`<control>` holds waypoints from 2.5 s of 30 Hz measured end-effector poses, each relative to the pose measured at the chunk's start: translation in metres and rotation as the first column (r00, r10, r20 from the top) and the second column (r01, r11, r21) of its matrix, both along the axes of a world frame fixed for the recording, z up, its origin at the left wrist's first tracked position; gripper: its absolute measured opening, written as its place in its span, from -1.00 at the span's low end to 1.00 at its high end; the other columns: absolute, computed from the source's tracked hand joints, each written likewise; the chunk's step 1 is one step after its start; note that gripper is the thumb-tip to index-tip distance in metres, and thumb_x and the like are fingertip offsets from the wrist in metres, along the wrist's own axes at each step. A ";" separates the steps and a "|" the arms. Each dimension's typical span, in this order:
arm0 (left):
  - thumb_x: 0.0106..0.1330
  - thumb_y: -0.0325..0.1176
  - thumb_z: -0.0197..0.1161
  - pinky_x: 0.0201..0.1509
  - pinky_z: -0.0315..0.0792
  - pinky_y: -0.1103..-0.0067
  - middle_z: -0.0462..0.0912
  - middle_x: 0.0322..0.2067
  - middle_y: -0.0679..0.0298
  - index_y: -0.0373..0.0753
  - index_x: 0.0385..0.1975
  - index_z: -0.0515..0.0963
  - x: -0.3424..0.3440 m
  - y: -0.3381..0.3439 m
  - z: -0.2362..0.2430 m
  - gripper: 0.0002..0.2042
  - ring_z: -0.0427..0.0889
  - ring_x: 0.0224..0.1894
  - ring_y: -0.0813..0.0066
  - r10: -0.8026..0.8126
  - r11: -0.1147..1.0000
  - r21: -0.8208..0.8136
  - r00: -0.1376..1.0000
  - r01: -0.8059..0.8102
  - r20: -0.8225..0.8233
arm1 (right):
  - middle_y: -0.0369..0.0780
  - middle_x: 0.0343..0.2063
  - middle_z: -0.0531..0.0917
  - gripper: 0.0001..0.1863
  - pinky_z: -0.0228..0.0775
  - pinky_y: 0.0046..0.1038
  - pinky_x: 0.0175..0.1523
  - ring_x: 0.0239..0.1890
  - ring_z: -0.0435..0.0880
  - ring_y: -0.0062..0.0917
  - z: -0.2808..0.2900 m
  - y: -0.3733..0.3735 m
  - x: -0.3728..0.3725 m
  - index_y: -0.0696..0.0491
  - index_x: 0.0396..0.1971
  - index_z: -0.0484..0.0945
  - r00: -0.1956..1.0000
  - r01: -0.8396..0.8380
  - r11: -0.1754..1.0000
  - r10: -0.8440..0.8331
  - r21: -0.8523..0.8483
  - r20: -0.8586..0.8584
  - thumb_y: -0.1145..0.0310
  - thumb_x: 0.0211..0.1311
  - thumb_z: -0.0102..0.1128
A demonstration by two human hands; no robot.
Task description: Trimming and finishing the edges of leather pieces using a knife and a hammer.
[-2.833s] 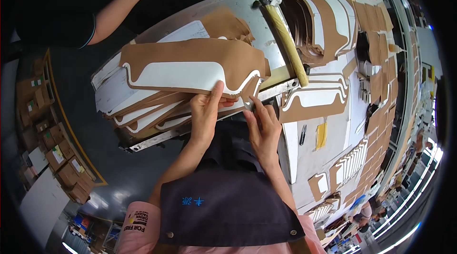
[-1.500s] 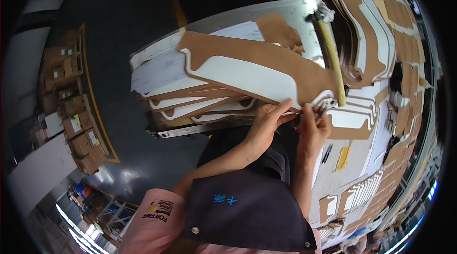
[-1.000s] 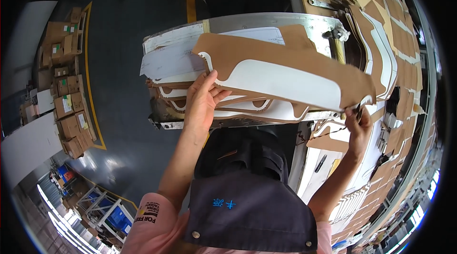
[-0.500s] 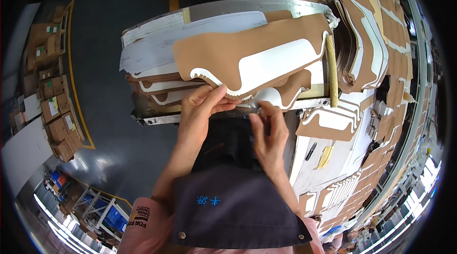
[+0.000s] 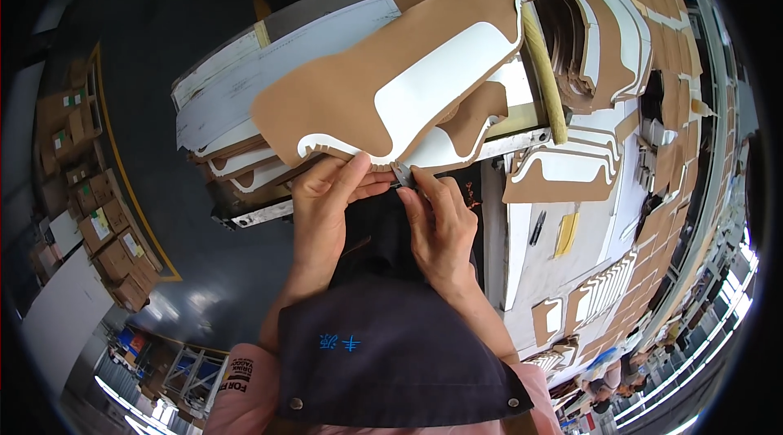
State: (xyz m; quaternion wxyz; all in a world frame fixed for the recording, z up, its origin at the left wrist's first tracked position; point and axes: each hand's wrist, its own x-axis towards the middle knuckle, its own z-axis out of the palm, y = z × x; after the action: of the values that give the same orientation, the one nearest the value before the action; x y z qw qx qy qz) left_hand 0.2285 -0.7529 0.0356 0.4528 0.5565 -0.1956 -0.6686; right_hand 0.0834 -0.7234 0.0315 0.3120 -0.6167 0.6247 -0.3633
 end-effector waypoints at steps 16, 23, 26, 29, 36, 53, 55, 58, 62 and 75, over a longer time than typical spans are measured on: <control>0.45 -0.37 0.15 -0.05 0.64 0.51 0.71 -0.24 0.08 -0.39 -0.18 0.62 -0.010 0.004 0.005 -0.80 0.75 -0.18 0.32 0.040 0.999 -0.002 0.999 -0.040 -0.003 | -0.20 -0.46 0.52 -0.75 0.34 -0.43 -0.55 -0.62 0.53 -0.41 0.000 0.000 -0.002 0.14 -0.13 0.56 0.999 0.034 0.999 -0.034 -0.008 -0.019 0.50 0.19 0.33; 0.43 -0.39 0.14 -0.06 0.62 0.51 0.71 -0.22 0.08 -0.38 -0.12 0.60 -0.013 0.009 0.002 -0.79 0.74 -0.16 0.30 0.037 0.999 0.023 0.999 -0.037 -0.022 | -0.17 -0.49 0.55 -0.77 0.34 -0.42 -0.54 -0.62 0.55 -0.39 -0.002 0.001 -0.006 0.16 -0.16 0.57 0.998 0.044 0.999 -0.045 0.031 0.053 0.53 0.18 0.33; 0.43 -0.38 0.14 -0.05 0.62 0.52 0.71 -0.22 0.08 -0.38 -0.13 0.61 -0.015 0.007 0.006 -0.79 0.74 -0.16 0.29 0.024 0.999 0.026 1.000 -0.025 0.016 | -0.16 -0.49 0.56 -0.78 0.35 -0.42 -0.53 -0.63 0.55 -0.38 -0.008 -0.001 -0.011 0.16 -0.17 0.57 0.993 0.084 0.996 -0.084 -0.009 0.079 0.55 0.18 0.32; 0.43 -0.37 0.15 -0.05 0.62 0.51 0.71 -0.23 0.08 -0.39 -0.13 0.61 -0.020 0.006 0.009 -0.79 0.74 -0.16 0.30 0.004 1.000 0.025 0.998 -0.006 0.064 | -0.16 -0.50 0.55 -0.75 0.34 -0.43 -0.54 -0.64 0.54 -0.41 -0.001 0.002 -0.015 0.16 -0.14 0.57 0.983 0.176 0.984 -0.176 0.016 0.052 0.56 0.17 0.33; 0.44 -0.38 0.17 -0.09 0.61 0.53 0.70 -0.30 0.15 -0.38 -0.27 0.61 -0.028 0.007 0.009 -0.82 0.72 -0.25 0.44 0.055 0.998 -0.004 0.996 -0.055 0.069 | -0.22 -0.50 0.51 -0.70 0.32 -0.46 -0.56 -0.65 0.50 -0.46 0.000 0.008 -0.004 0.17 -0.10 0.56 0.996 0.081 0.996 -0.080 -0.025 0.026 0.50 0.16 0.37; 0.47 -0.35 0.12 -0.02 0.61 0.48 0.69 -0.21 0.14 -0.38 -0.15 0.60 -0.043 0.008 0.008 -0.78 0.70 -0.18 0.39 0.029 1.000 0.007 0.999 -0.030 0.024 | -0.24 -0.53 0.50 -0.66 0.31 -0.47 -0.60 -0.67 0.49 -0.52 0.000 0.006 -0.013 0.18 -0.06 0.58 0.989 0.135 0.987 -0.139 -0.092 -0.043 0.52 0.14 0.36; 0.48 -0.34 0.11 0.00 0.57 0.50 0.68 -0.18 0.13 -0.40 -0.13 0.59 -0.042 0.010 0.003 -0.77 0.69 -0.14 0.39 0.020 1.000 -0.005 1.000 -0.020 0.022 | -0.23 -0.52 0.52 -0.66 0.32 -0.48 -0.60 -0.65 0.51 -0.53 0.002 0.006 -0.011 0.20 -0.05 0.57 0.989 0.117 0.992 -0.121 -0.051 -0.084 0.54 0.14 0.36; 0.50 -0.33 0.08 0.03 0.53 0.51 0.68 -0.17 0.12 -0.42 -0.12 0.58 -0.050 0.013 0.004 -0.75 0.68 -0.10 0.39 0.060 0.998 0.033 0.998 -0.060 0.004 | -0.25 -0.53 0.49 -0.65 0.28 -0.51 -0.62 -0.67 0.46 -0.57 -0.002 0.006 -0.012 0.20 -0.04 0.57 0.987 0.135 0.988 -0.141 -0.080 -0.076 0.48 0.17 0.36; 0.52 -0.33 0.04 0.04 0.51 0.51 0.68 -0.15 0.09 -0.43 -0.10 0.57 -0.048 0.018 -0.001 -0.73 0.67 -0.08 0.37 0.013 1.000 0.013 1.000 -0.013 0.024 | -0.26 -0.54 0.48 -0.65 0.26 -0.51 -0.63 -0.68 0.45 -0.58 -0.003 0.008 -0.009 0.20 -0.06 0.57 0.986 0.112 0.985 -0.126 -0.128 -0.110 0.47 0.16 0.37; 0.53 -0.30 0.00 0.06 0.49 0.51 0.66 -0.08 0.06 -0.41 -0.02 0.54 -0.053 0.016 0.004 -0.71 0.66 -0.02 0.35 0.010 1.000 0.029 1.000 -0.009 -0.029 | -0.27 -0.56 0.46 -0.63 0.24 -0.52 -0.64 -0.70 0.44 -0.59 -0.011 0.010 -0.011 0.21 -0.02 0.57 0.980 0.130 0.985 -0.145 -0.115 -0.134 0.47 0.17 0.35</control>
State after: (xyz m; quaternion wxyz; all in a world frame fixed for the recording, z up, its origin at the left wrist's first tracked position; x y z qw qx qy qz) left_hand 0.1756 -0.7372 0.0396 0.4506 0.5541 -0.1768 -0.6773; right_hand 0.0719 -0.7136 0.0200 0.2081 -0.6118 0.6664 -0.3719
